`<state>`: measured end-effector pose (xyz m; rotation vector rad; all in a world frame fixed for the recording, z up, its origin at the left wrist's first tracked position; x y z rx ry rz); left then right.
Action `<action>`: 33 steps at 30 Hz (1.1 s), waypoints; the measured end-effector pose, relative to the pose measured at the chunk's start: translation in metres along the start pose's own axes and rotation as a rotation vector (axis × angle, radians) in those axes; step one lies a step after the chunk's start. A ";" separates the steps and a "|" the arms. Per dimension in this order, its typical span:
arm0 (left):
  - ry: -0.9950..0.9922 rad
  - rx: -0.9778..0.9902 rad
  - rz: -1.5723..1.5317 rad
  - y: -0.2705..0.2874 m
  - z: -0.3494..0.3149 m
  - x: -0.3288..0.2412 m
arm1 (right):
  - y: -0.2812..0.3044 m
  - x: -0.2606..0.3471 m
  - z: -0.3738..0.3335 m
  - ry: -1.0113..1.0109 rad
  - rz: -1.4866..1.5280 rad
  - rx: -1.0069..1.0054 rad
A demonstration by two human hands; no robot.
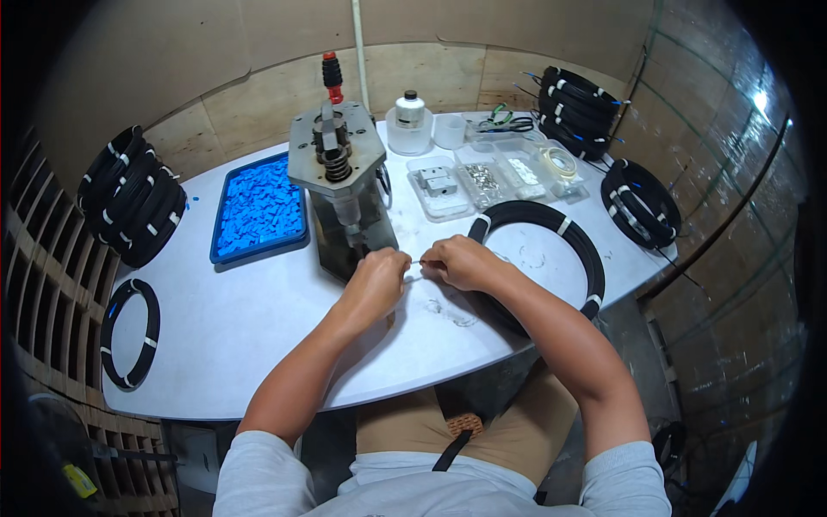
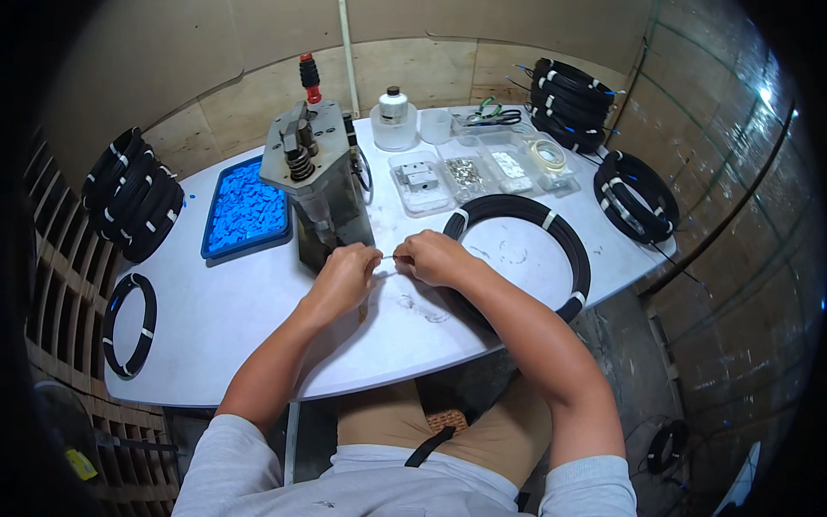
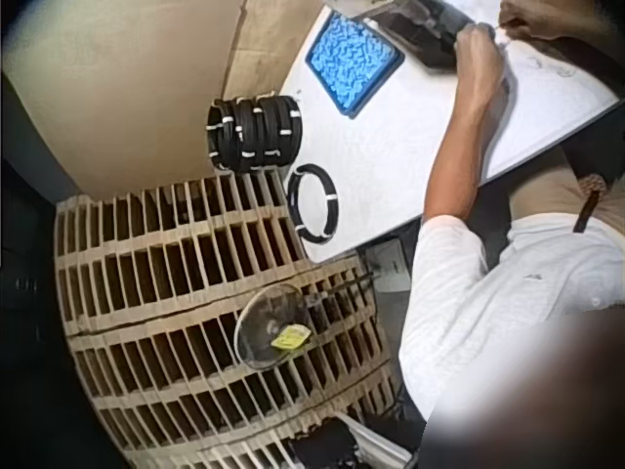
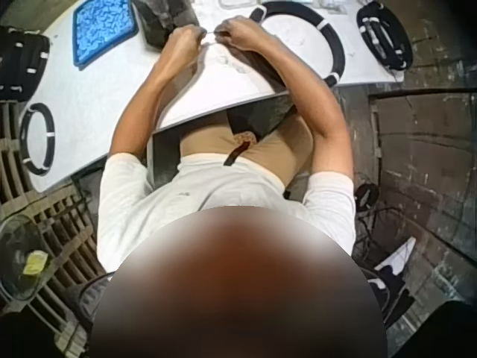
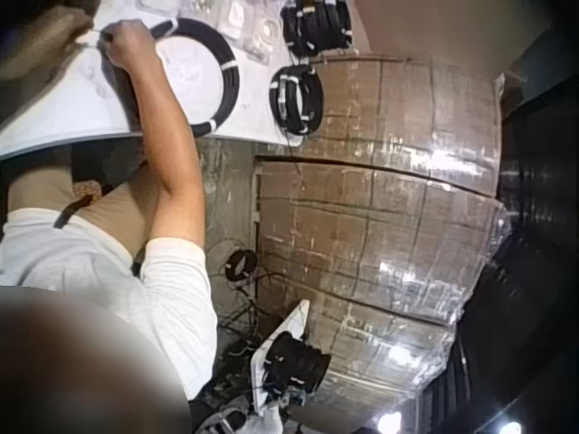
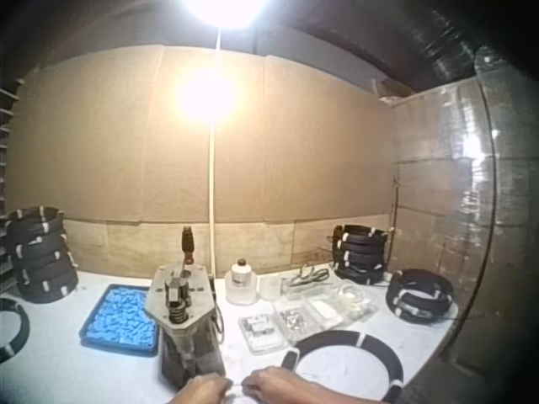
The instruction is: Assembling a fiber optic cable connector and using a crimping machine to secure it.
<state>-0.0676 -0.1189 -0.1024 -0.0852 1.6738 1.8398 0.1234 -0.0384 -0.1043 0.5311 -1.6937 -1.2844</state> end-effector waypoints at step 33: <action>0.278 -0.192 -0.303 0.024 -0.042 0.063 | 0.001 0.044 0.069 0.011 0.336 -0.077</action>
Point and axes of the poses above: each hand's wrist, its own z-axis towards the middle knuckle, its own y-axis out of the back of the hand, x = y × z, the point moved 1 cm from there along z, towards the middle knuckle, and after that the axes turned 14 degrees about x, right-handed, at the moved point
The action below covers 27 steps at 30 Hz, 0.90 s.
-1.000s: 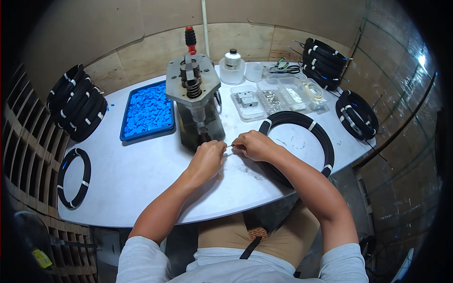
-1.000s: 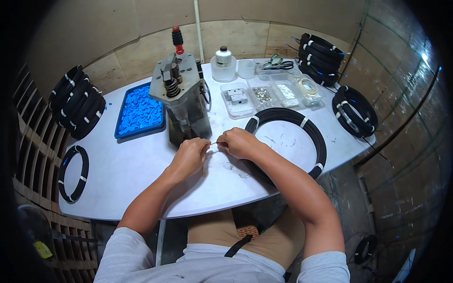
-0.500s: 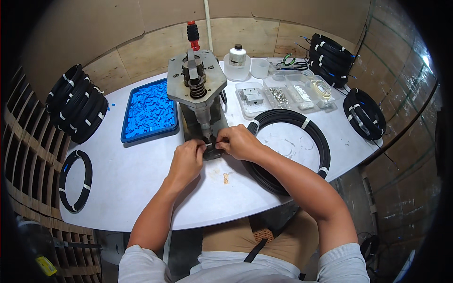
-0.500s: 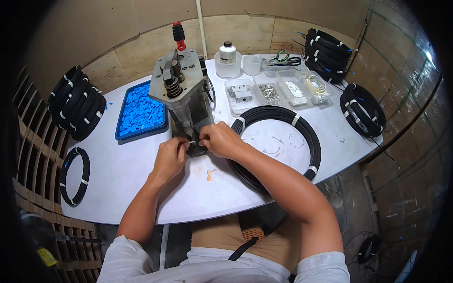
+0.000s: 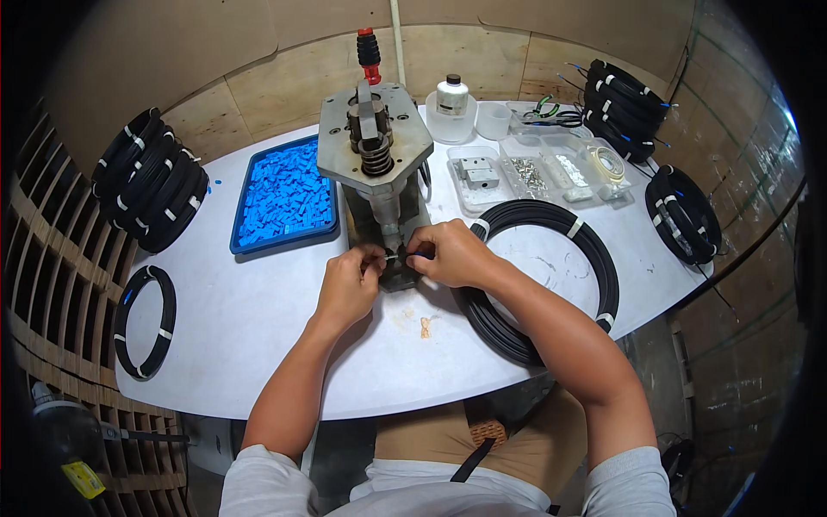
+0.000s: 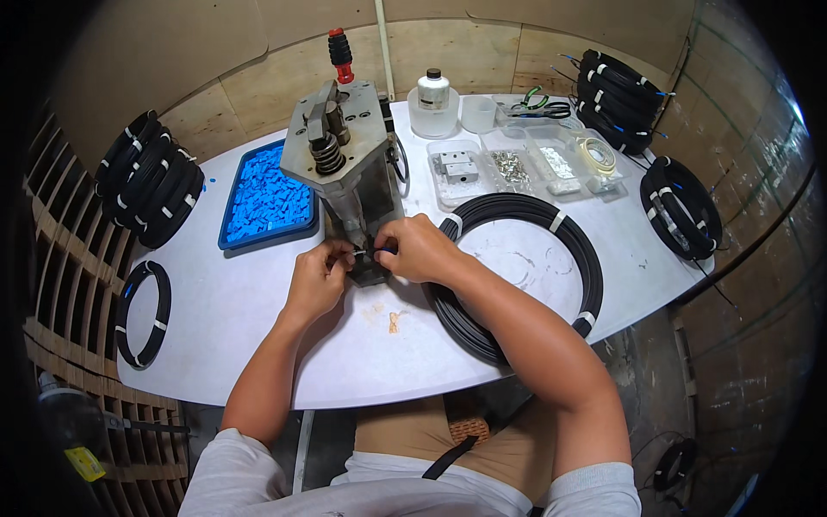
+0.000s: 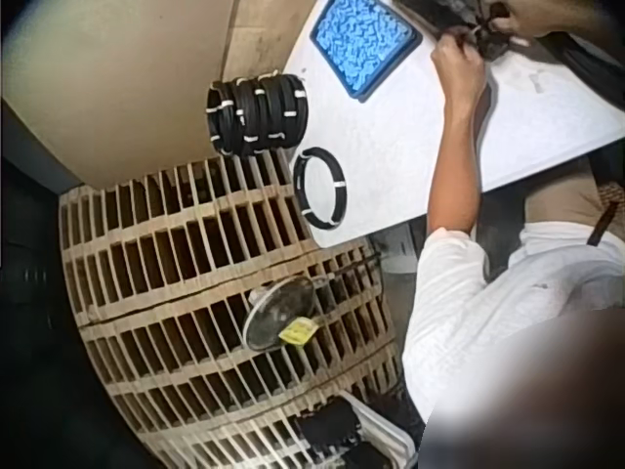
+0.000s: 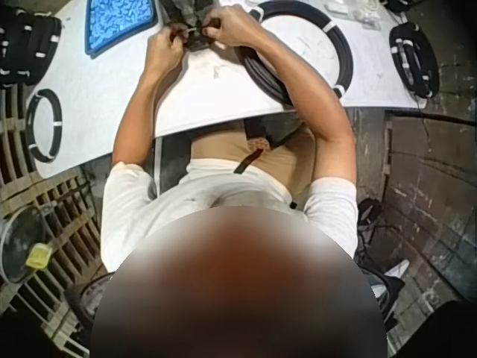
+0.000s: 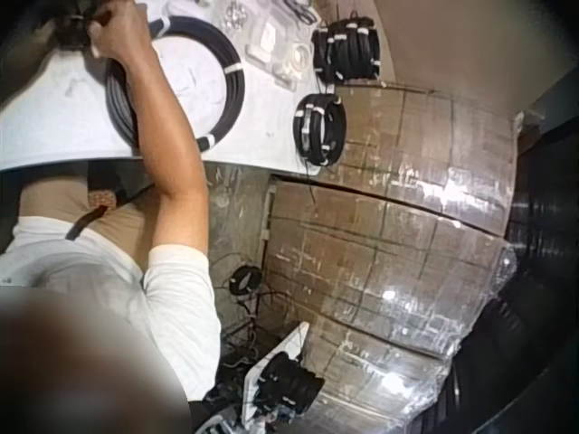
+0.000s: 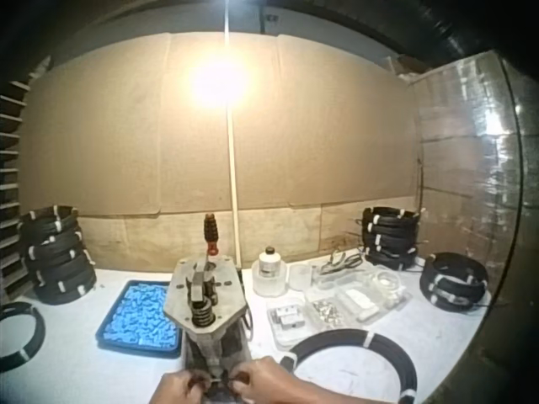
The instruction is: Assembling a fiber optic cable connector and using a crimping machine to secure it.
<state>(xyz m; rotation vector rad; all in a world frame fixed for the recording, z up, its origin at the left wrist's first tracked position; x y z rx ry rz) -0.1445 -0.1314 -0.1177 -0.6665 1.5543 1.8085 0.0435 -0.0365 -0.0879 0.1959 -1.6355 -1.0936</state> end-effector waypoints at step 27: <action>0.028 -0.095 -0.060 -0.007 -0.001 0.007 | -0.004 -0.015 0.001 0.189 -0.098 -0.064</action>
Point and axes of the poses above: each hand's wrist, its own z-axis towards the middle knuckle, its own y-axis out of the back of the hand, x = y × z, the point moved 1 cm from there along z, towards the middle knuckle, and after that the axes turned 14 degrees about x, right-handed, at the moved point
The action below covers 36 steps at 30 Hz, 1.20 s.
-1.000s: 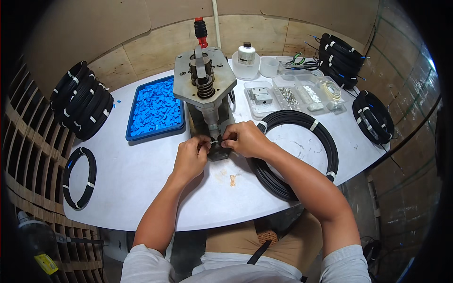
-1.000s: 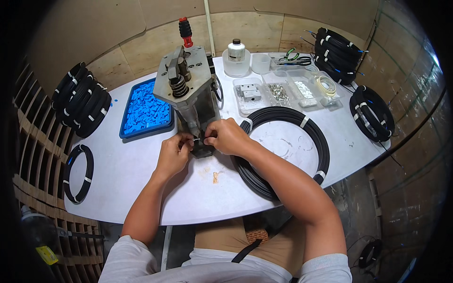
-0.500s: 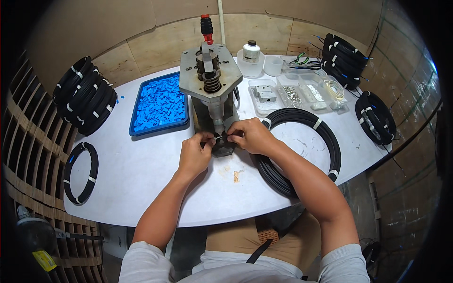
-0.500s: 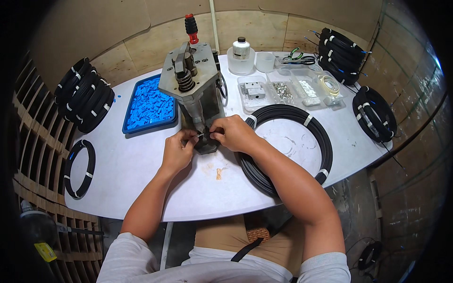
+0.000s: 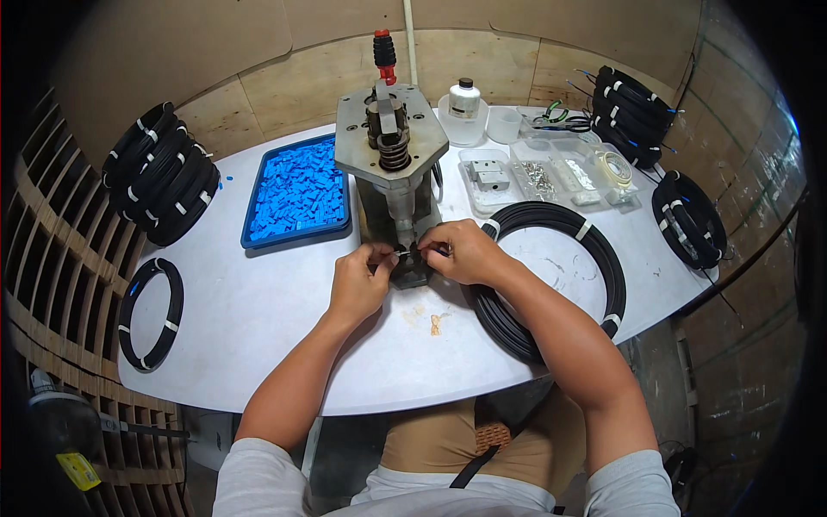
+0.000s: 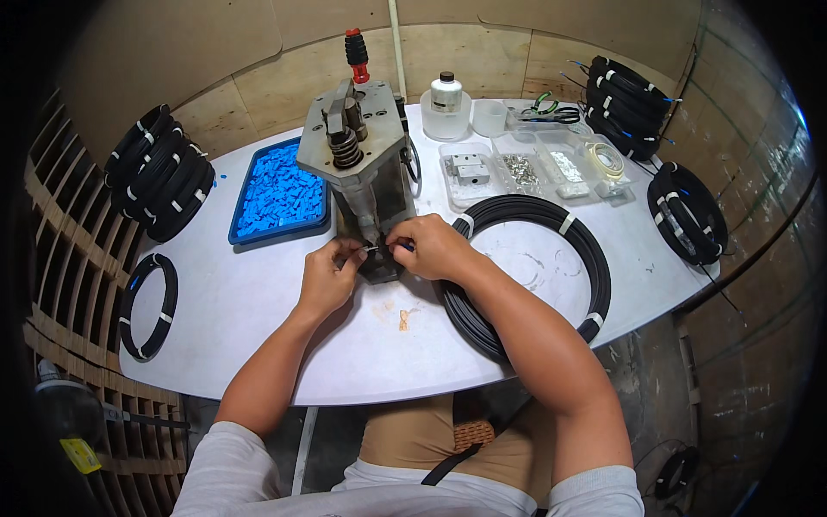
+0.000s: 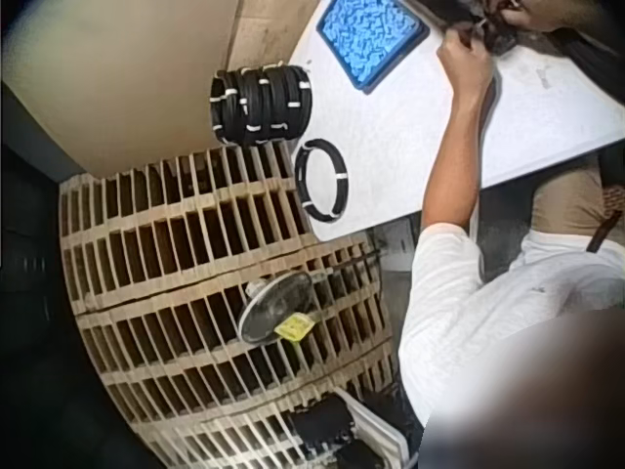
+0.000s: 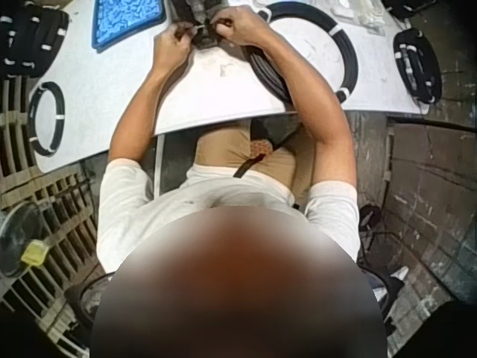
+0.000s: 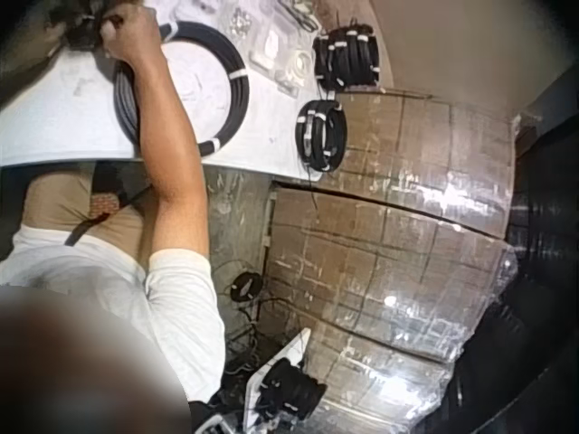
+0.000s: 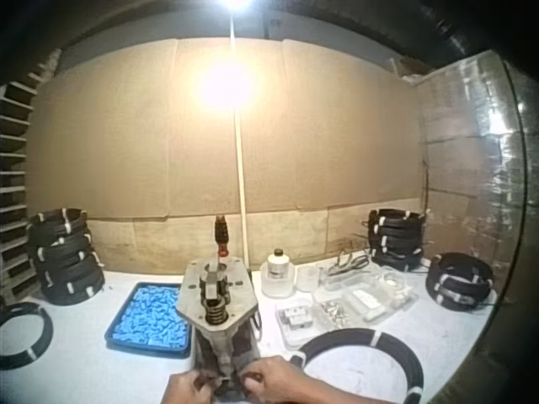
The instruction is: Assembling a fiber optic cable connector and using a crimping machine to secure it.
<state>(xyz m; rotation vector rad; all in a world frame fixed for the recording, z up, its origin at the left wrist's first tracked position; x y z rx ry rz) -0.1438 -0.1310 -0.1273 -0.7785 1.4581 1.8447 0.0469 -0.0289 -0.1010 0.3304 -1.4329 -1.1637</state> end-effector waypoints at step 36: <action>-0.044 0.001 0.004 0.000 0.000 -0.001 | 0.006 0.005 -0.003 -0.139 0.092 0.071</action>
Point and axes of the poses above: each hand's wrist, its own z-axis towards the middle knuckle, its own y-axis out of the back of the hand, x = y × z, the point moved 1 cm from there along z, towards the middle knuckle, and after that the axes turned 14 degrees about x, right-handed, at the moved point
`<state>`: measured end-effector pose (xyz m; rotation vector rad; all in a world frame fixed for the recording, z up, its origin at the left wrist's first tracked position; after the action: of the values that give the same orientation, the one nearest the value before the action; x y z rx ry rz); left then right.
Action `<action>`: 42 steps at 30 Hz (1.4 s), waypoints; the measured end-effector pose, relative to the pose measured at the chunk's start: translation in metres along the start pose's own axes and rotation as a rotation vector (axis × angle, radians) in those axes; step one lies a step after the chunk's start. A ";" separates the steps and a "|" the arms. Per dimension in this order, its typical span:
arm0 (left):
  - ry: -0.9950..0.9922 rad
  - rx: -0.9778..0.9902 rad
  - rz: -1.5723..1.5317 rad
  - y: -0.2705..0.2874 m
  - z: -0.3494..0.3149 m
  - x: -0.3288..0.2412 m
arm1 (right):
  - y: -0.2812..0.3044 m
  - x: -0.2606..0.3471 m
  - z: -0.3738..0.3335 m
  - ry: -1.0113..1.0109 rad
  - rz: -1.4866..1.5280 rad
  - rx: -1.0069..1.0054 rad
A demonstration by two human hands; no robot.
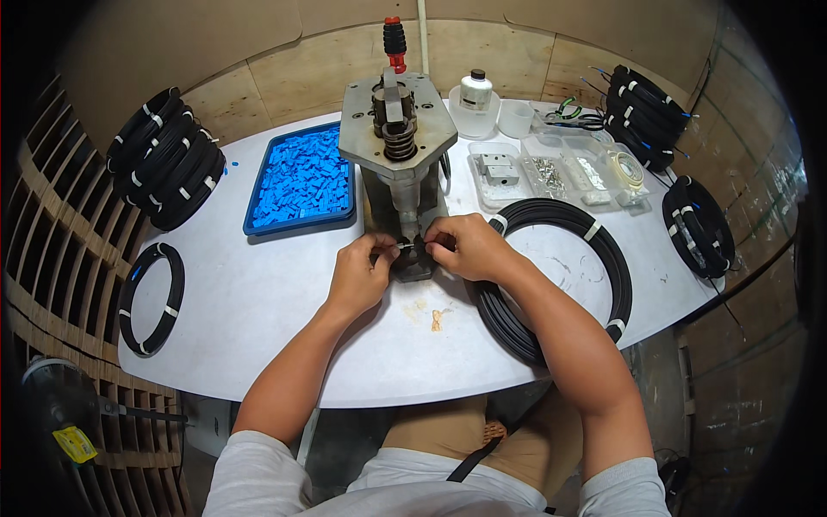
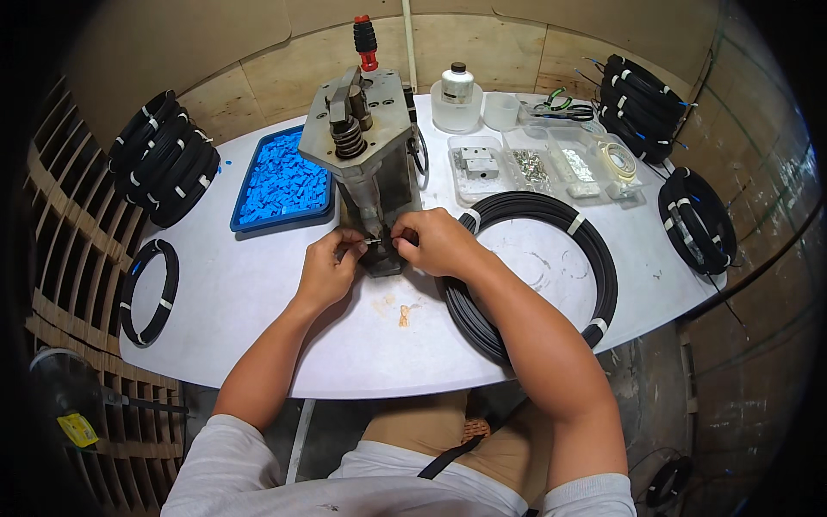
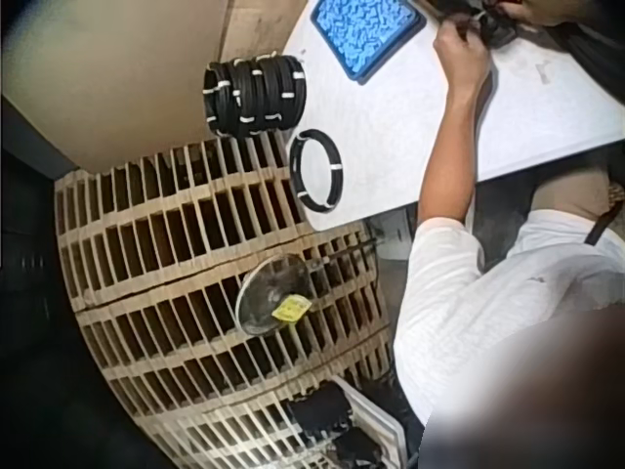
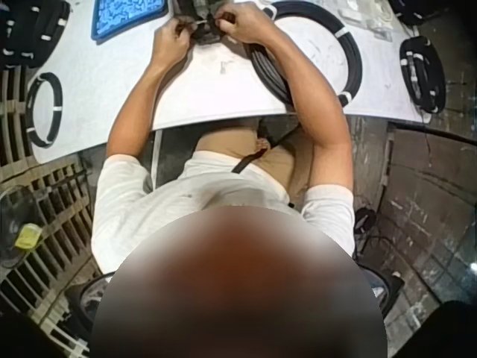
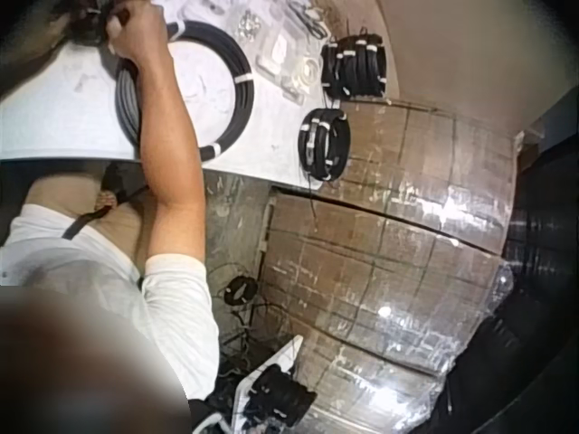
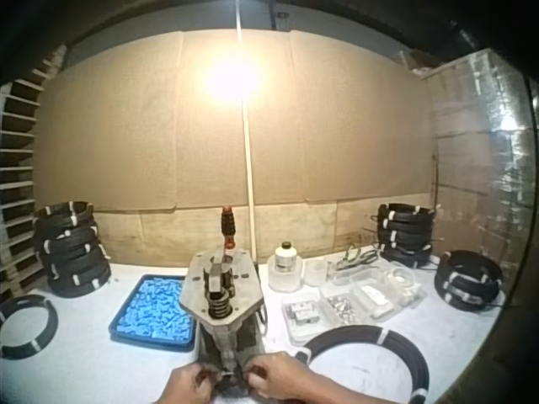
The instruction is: Assembling a fiber optic cable connector and using a crimping machine to secure it.
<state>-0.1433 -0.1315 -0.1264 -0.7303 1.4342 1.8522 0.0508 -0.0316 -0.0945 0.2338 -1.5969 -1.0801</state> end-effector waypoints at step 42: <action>0.038 0.006 -0.026 0.000 -0.001 0.000 | -0.004 0.000 -0.001 0.018 -0.076 -0.038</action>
<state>-0.1437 -0.1330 -0.1265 -0.7816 1.4462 1.8229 0.0498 -0.0346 -0.0974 0.2800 -1.5611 -1.1626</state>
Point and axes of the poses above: each hand's wrist, its own z-axis towards the middle knuckle, its own y-axis out of the back of the hand, x = y × z, the point moved 1 cm from there along z, towards the middle knuckle, and after that the axes turned 14 degrees about x, right-handed, at the moved point
